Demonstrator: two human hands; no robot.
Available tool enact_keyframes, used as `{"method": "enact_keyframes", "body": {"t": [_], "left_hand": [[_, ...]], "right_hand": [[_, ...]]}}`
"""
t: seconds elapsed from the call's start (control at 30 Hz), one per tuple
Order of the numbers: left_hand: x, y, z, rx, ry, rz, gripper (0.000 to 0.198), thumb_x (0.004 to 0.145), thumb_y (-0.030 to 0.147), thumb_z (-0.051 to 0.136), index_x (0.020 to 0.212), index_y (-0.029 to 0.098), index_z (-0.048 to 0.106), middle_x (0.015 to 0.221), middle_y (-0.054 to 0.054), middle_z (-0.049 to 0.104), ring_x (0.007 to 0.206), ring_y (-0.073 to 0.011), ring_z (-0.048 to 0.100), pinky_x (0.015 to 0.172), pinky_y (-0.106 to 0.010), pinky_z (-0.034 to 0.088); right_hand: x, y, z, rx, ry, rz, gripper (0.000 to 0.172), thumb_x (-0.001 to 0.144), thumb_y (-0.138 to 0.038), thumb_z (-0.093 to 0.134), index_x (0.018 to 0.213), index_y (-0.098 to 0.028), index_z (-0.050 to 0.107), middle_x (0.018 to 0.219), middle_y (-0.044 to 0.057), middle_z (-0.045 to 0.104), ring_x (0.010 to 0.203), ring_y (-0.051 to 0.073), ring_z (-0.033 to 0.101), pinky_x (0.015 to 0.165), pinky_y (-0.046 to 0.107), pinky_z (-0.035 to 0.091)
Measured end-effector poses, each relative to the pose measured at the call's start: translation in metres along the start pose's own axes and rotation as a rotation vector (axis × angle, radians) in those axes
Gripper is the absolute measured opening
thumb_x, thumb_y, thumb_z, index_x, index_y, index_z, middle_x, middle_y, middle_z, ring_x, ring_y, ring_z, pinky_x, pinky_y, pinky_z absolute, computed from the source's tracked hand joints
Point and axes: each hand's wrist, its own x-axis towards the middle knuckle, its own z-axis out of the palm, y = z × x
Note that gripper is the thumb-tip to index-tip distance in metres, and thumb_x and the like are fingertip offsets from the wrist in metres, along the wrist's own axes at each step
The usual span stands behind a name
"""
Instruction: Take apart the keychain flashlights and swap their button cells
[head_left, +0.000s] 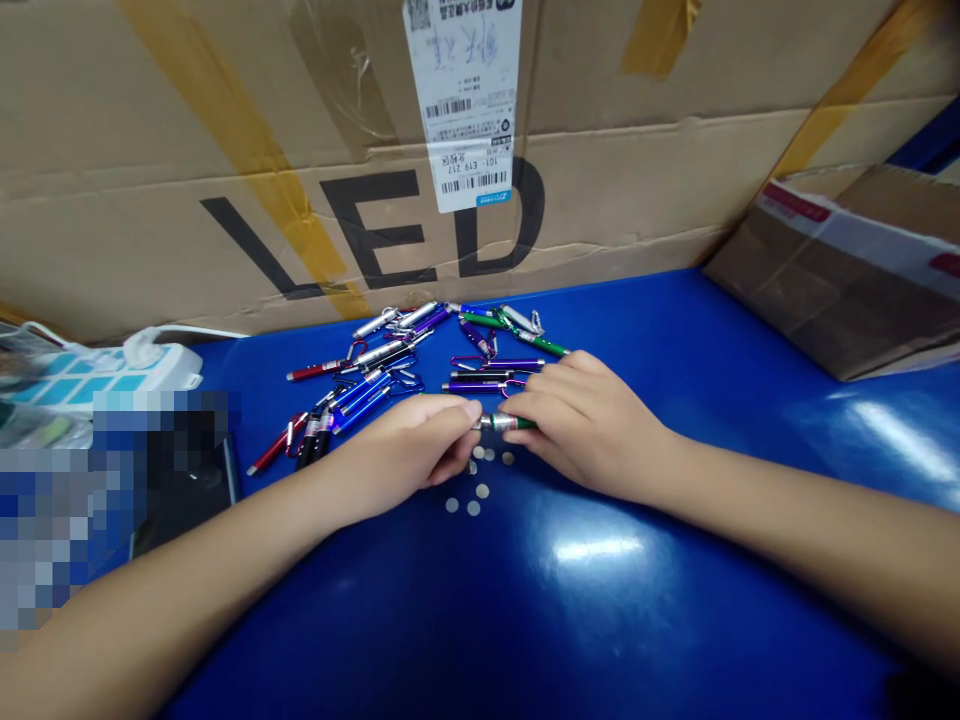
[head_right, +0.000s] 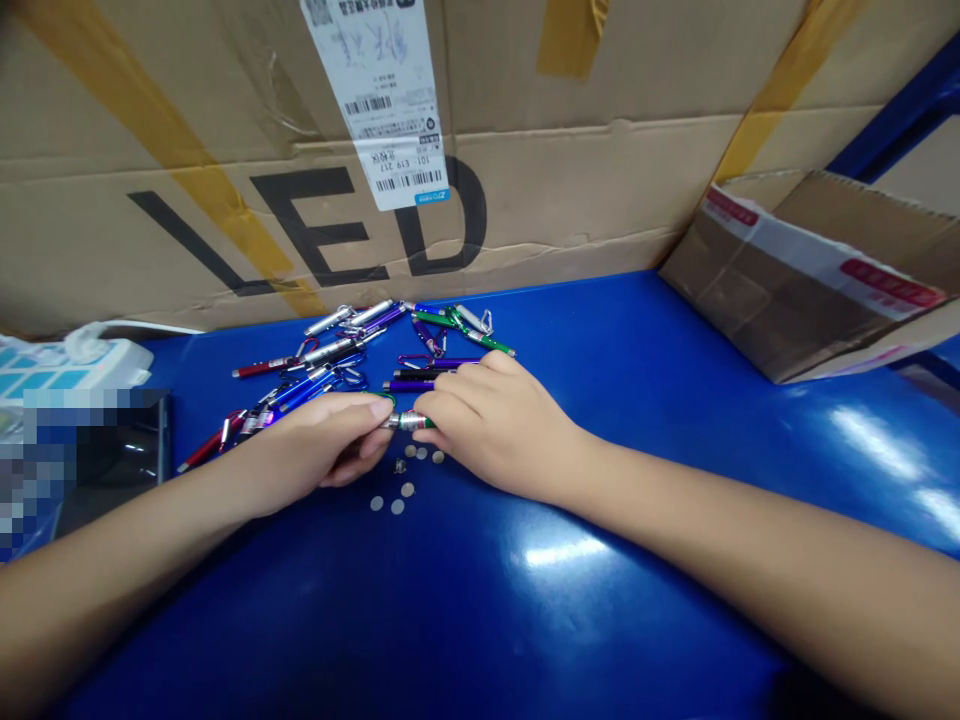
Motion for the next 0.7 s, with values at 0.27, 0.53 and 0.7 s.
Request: {"method": "enact_keyframes", "body": {"t": [0.27,0.53,0.7], "left_hand": [[0.004,-0.007,-0.025,0.969,-0.075,0.187,0.034,0.093,0.029,0.035,0.064,0.018,0.050,0.062,0.001,0.056,0.056,-0.0135,0.050,0.053,-0.025,0.032],[0.006,-0.014,-0.023,1.232,-0.124,0.220,0.033,0.093,0.029,0.035,0.070,0.019,0.056,0.066,0.000,0.062,0.058,-0.0160,0.057,0.052,-0.027,0.031],[0.007,-0.011,-0.020,1.240,-0.125,0.199,0.033,0.093,0.028,0.036,0.069,0.018,0.056,0.065,-0.002,0.062,0.056,-0.0161,0.057,0.051,-0.026,0.030]], "right_hand": [[-0.003,0.007,0.005,0.132,-0.374,0.020,0.026,0.095,-0.033,0.046,0.090,-0.016,0.065,0.076,0.004,0.065,0.073,0.018,0.053,0.068,0.029,0.029],[-0.004,0.013,0.005,-0.066,-0.436,-0.045,0.021,0.095,-0.031,0.049,0.089,-0.018,0.065,0.081,0.002,0.066,0.078,0.019,0.054,0.069,0.031,0.026],[-0.004,0.012,0.002,-0.083,-0.473,-0.039,0.018,0.095,-0.028,0.049,0.088,-0.019,0.063,0.083,0.002,0.067,0.081,0.020,0.054,0.070,0.032,0.026]]}}
